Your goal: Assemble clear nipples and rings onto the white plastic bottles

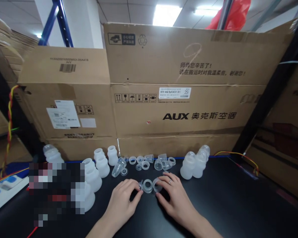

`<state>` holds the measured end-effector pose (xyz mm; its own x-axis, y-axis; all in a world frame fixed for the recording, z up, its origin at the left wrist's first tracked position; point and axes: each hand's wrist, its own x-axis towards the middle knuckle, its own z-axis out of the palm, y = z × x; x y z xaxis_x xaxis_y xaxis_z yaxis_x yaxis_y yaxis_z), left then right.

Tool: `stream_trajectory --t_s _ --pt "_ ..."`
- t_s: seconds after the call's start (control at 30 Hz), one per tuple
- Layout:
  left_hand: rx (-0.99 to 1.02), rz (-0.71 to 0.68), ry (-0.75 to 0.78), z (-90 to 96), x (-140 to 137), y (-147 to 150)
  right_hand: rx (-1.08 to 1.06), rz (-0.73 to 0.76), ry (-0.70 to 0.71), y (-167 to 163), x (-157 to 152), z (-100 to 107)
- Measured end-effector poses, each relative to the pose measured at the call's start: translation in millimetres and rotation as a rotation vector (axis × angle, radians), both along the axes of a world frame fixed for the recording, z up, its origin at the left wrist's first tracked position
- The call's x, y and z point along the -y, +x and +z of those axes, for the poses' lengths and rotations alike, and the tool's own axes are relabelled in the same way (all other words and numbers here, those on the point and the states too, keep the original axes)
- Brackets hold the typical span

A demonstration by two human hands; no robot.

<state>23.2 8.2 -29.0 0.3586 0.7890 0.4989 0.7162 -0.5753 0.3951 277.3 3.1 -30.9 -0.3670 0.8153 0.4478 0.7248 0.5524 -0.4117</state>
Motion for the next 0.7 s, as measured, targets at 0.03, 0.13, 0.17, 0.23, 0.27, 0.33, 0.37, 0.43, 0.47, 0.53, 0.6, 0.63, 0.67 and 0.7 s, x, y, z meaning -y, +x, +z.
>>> stream_trajectory --t_s 0.03,0.13,0.17,0.23,0.27,0.33,0.37,0.43,0.47,0.53,0.6,0.63,0.67,0.7 --pt "0.032 -0.003 0.011 0.8 1.2 0.8 -0.027 0.014 0.002 -0.6 -0.3 0.6" --pt "0.127 -0.054 0.043 3.6 4.3 1.9 -0.096 0.034 -0.008 -2.0 0.1 2.9" --pt "0.150 -0.078 0.059 4.6 5.2 2.1 -0.117 0.032 -0.021 -2.3 0.9 3.2" --pt "0.167 -0.126 0.104 6.6 7.3 2.7 -0.182 0.013 -0.068 -3.3 3.5 2.4" --pt "0.164 -0.143 0.134 7.3 8.7 3.3 -0.225 0.011 -0.102 -3.9 5.1 1.4" --pt "0.140 -0.171 0.190 7.8 12.2 5.1 -0.306 0.039 -0.171 -5.8 8.6 -1.1" --pt "0.127 -0.184 0.211 7.8 14.3 6.2 -0.326 0.069 -0.195 -7.0 10.3 -2.2" --pt "0.110 -0.203 0.236 7.7 18.6 8.8 -0.329 0.137 -0.207 -9.9 13.3 -3.5" --pt "0.102 -0.210 0.242 7.7 20.7 10.2 -0.326 0.162 -0.198 -11.4 14.6 -3.7" --pt "0.088 -0.209 0.243 8.0 23.8 12.9 -0.326 0.189 -0.179 -14.3 16.6 -3.2" --pt "0.073 -0.194 0.230 8.3 25.5 15.2 -0.337 0.189 -0.173 -16.5 18.0 -2.0" --pt "0.066 -0.185 0.218 8.3 25.9 16.1 -0.341 0.189 -0.173 -17.1 18.5 -1.3" --pt "0.059 -0.177 0.204 8.3 26.2 16.7 -0.345 0.191 -0.174 -17.3 18.9 -0.7" --pt "0.052 -0.176 0.189 8.2 26.6 17.2 -0.349 0.193 -0.176 -17.2 19.2 -0.1"
